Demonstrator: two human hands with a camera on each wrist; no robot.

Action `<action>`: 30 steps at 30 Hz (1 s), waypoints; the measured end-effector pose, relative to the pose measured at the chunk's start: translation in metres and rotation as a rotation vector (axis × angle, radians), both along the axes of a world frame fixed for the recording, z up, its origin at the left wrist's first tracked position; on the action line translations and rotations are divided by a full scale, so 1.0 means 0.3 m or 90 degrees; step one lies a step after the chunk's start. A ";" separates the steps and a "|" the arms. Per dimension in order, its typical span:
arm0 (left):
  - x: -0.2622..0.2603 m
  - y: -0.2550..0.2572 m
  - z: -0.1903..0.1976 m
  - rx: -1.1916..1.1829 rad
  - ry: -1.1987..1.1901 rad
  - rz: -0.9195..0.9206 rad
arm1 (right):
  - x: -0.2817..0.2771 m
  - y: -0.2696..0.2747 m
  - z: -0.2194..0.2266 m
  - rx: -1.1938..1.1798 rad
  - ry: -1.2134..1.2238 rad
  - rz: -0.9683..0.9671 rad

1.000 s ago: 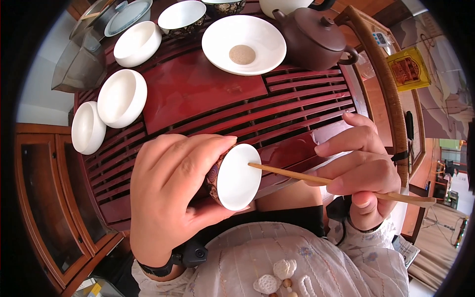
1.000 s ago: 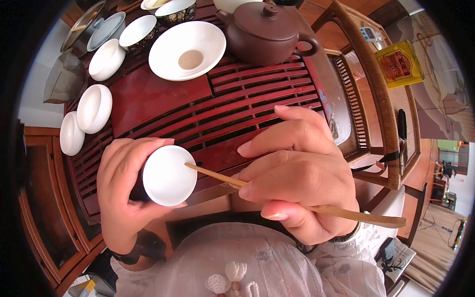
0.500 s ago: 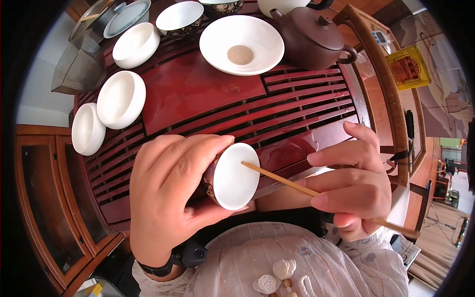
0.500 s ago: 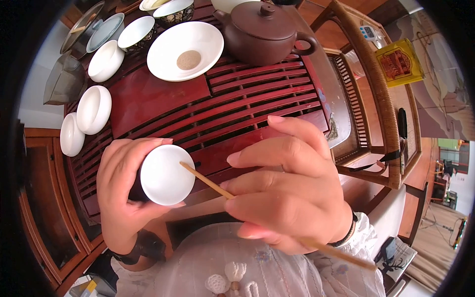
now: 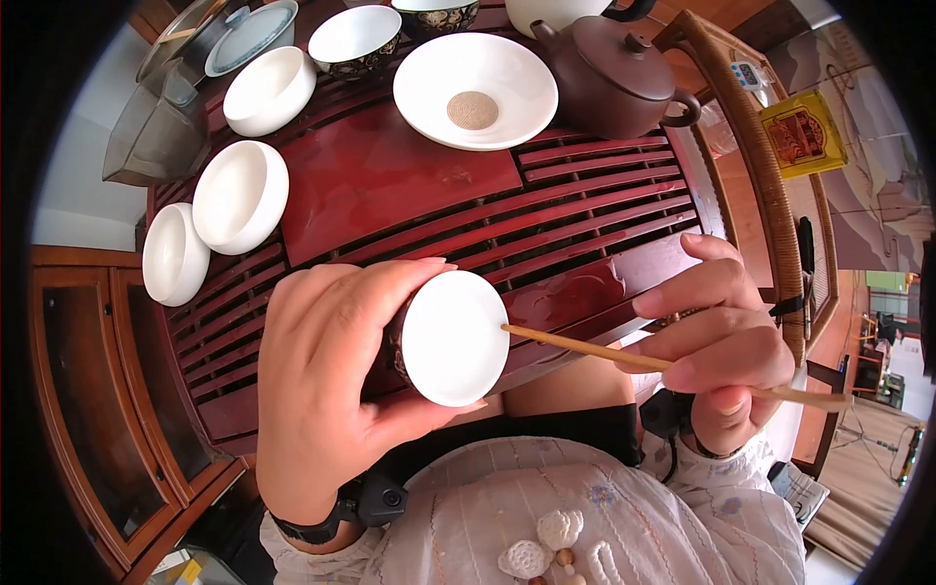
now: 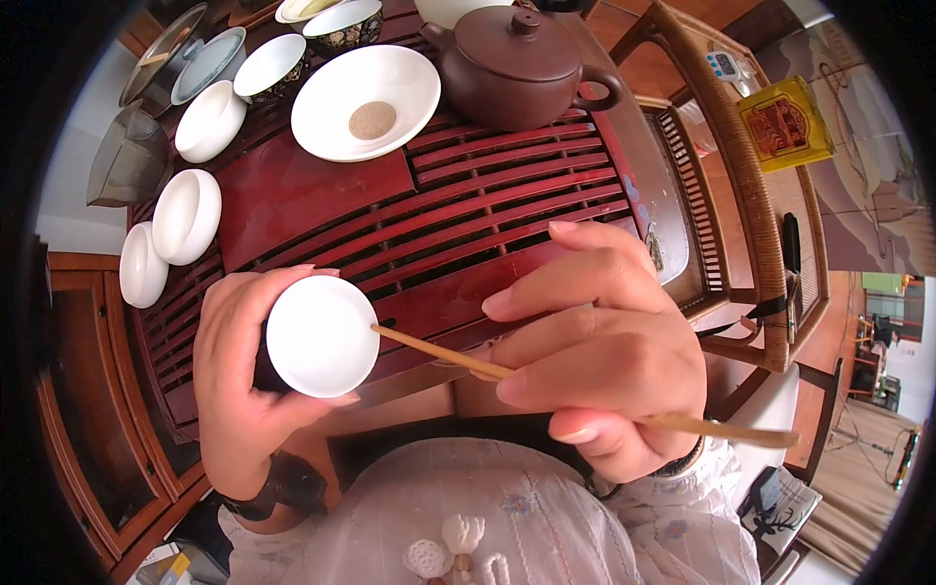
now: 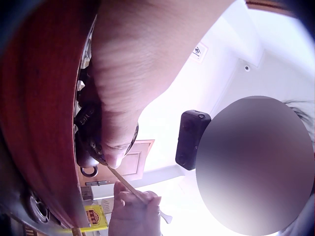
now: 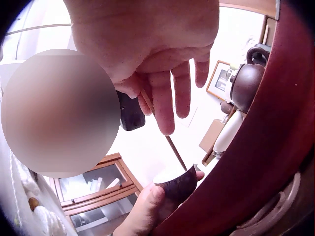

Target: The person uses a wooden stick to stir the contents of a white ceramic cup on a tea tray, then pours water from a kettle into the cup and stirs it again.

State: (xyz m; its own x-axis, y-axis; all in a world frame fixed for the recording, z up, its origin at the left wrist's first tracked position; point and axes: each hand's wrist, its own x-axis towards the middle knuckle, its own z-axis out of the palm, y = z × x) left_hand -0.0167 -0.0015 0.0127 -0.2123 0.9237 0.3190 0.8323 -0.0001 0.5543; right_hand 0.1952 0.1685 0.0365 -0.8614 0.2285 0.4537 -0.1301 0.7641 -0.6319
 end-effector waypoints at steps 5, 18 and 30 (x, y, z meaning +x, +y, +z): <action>-0.002 0.001 -0.002 -0.009 0.007 -0.001 | 0.004 0.027 -0.061 -0.105 0.098 0.004; -0.004 0.007 0.004 -0.012 0.017 -0.021 | 0.010 0.051 -0.092 -0.216 0.105 0.069; -0.007 0.007 -0.002 0.003 0.025 -0.023 | 0.018 0.033 -0.108 -0.205 0.112 0.015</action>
